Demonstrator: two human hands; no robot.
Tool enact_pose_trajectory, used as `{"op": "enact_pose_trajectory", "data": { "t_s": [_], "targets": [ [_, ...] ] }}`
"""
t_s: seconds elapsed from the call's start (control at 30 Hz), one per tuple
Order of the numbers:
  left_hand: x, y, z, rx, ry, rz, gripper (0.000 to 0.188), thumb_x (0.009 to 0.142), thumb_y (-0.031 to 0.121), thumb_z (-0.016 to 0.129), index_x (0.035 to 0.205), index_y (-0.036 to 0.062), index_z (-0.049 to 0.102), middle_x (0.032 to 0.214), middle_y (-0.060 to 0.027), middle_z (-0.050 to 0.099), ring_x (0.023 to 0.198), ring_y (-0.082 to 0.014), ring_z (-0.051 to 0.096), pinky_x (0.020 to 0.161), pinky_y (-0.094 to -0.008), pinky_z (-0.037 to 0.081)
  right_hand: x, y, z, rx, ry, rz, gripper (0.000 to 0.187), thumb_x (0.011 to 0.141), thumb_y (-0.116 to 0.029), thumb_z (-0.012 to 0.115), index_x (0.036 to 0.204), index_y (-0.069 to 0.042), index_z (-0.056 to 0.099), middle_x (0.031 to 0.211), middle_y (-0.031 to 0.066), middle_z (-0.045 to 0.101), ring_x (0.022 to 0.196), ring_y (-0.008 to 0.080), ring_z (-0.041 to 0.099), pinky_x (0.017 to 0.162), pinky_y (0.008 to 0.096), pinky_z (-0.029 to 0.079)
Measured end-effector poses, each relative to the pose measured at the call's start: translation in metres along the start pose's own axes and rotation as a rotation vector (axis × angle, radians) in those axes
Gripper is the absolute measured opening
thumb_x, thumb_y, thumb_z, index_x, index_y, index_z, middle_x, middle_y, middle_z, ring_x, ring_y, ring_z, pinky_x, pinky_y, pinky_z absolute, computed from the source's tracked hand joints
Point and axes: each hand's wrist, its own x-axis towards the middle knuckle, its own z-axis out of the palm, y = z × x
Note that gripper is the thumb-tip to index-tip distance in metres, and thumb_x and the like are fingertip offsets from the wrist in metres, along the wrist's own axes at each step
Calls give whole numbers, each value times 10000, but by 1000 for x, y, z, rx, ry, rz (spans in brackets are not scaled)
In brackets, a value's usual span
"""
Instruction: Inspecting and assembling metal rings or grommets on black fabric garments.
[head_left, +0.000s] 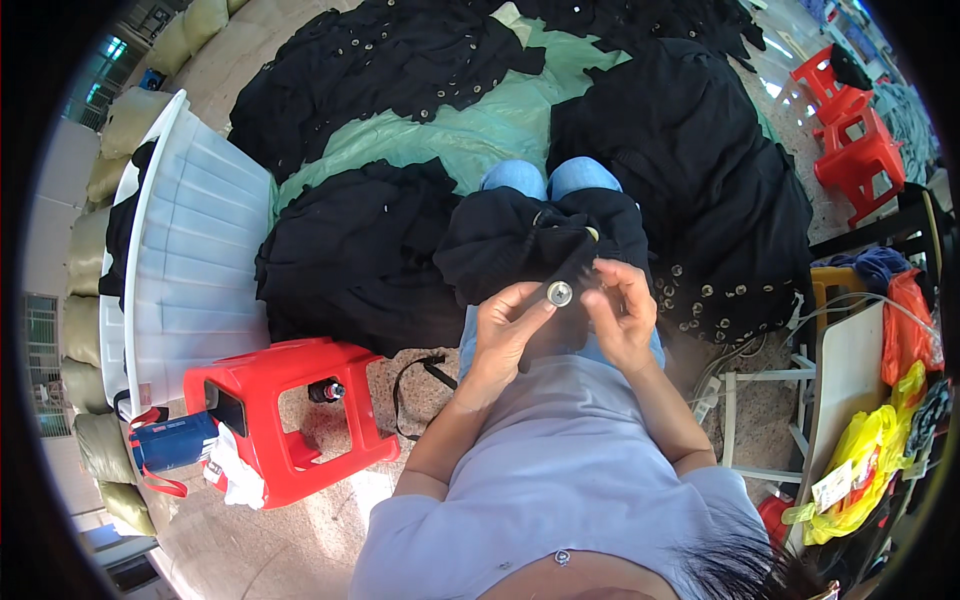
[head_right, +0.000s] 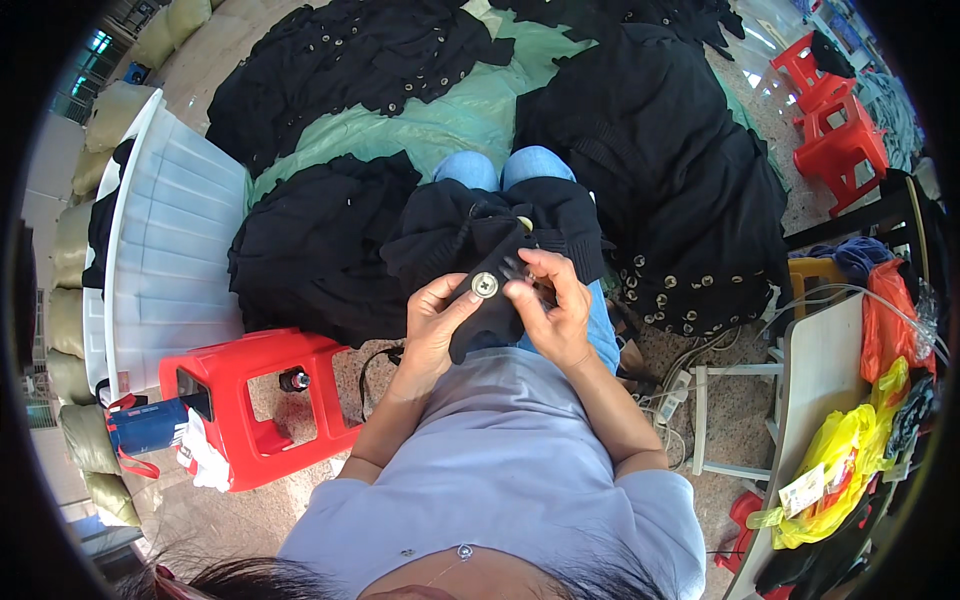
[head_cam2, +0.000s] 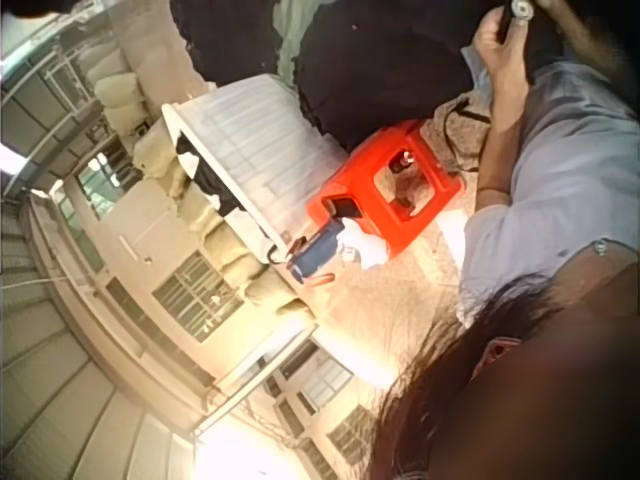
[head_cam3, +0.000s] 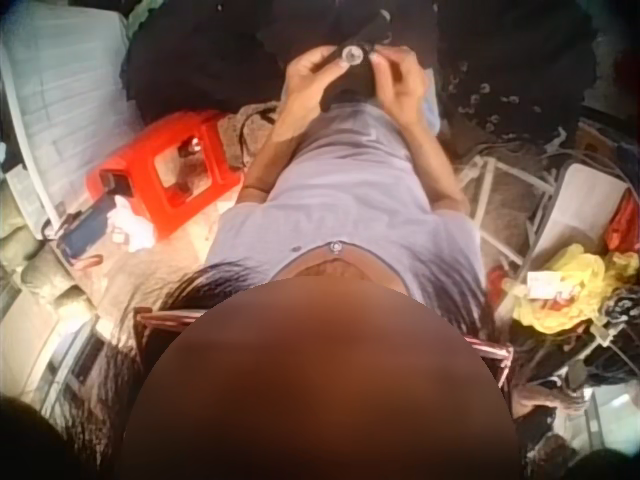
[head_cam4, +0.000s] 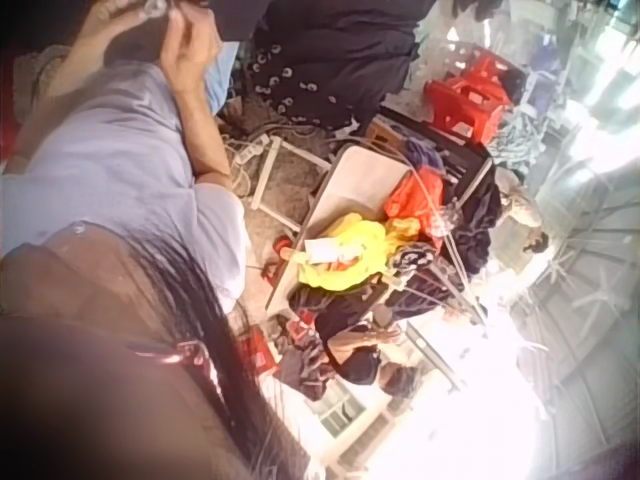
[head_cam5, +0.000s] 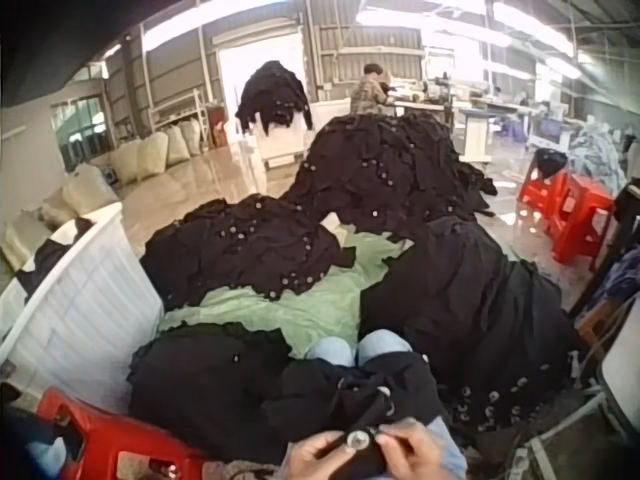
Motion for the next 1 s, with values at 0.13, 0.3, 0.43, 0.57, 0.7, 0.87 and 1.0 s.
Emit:
{"op": "enact_pose_trajectory", "data": {
  "t_s": [0.13, 0.3, 0.43, 0.57, 0.7, 0.87, 1.0],
  "targets": [
    [-1, 4, 0, -14, -22, 9, 187, 900, 48, 685, 1080, -3, 678, 961, -20, 701, 836, -55, 630, 738, -203, 499, 20, -14, -10, -81, -246, -278, 385, 697, 25, 702, 1076, -45, 687, 788, 81, 639, 646, 183, 623, 574, 275, 499],
    [-2, 11, -2, 102, -72, 47, 205, 879, 42, 690, 1077, -5, 665, 978, -19, 689, 867, -56, 614, 767, -214, 487, 25, -15, -11, -145, -283, -309, 344, 692, 61, 681, 1024, -30, 694, 826, 87, 648, 677, 198, 621, 590, 296, 496],
    [-4, 10, -5, 204, -114, 44, 218, 866, 38, 691, 1076, -3, 651, 979, -11, 669, 881, -54, 593, 785, -212, 469, 18, -6, -6, 53, -252, -83, 253, 748, 118, 664, 973, 2, 682, 901, 81, 655, 796, 165, 622, 689, 261, 494],
    [2, 4, -3, 237, -12, 160, 249, 854, 21, 697, 1098, 14, 650, 996, -33, 661, 898, -60, 590, 805, -202, 454, 12, 2, 1, 143, -227, 25, 189, 812, 119, 662, 968, 14, 671, 927, 69, 649, 834, 132, 604, 743, 245, 478],
    [3, 6, 3, 336, -31, 228, 261, 849, -16, 687, 1108, 6, 660, 1029, -42, 690, 920, -109, 625, 851, -250, 486, 6, 8, 9, 252, -158, 97, 133, 832, 51, 706, 952, 0, 679, 858, 24, 638, 716, 66, 532, 634, 209, 415],
    [6, -3, -4, 493, 16, 326, 216, 808, -49, 695, 1019, -15, 671, 935, -76, 678, 865, -138, 639, 790, -256, 493, 2, -2, 18, 473, -125, 280, 132, 866, 34, 693, 989, -2, 663, 860, -6, 614, 732, 49, 517, 655, 197, 410],
    [6, -5, -1, 608, 122, 473, 212, 797, -60, 687, 1004, -23, 660, 902, -84, 664, 834, -153, 637, 769, -254, 488, 8, -11, 20, 504, -79, 259, 126, 924, -82, 659, 1035, -26, 638, 860, -7, 595, 733, 56, 512, 697, 193, 413]
  ]
}}
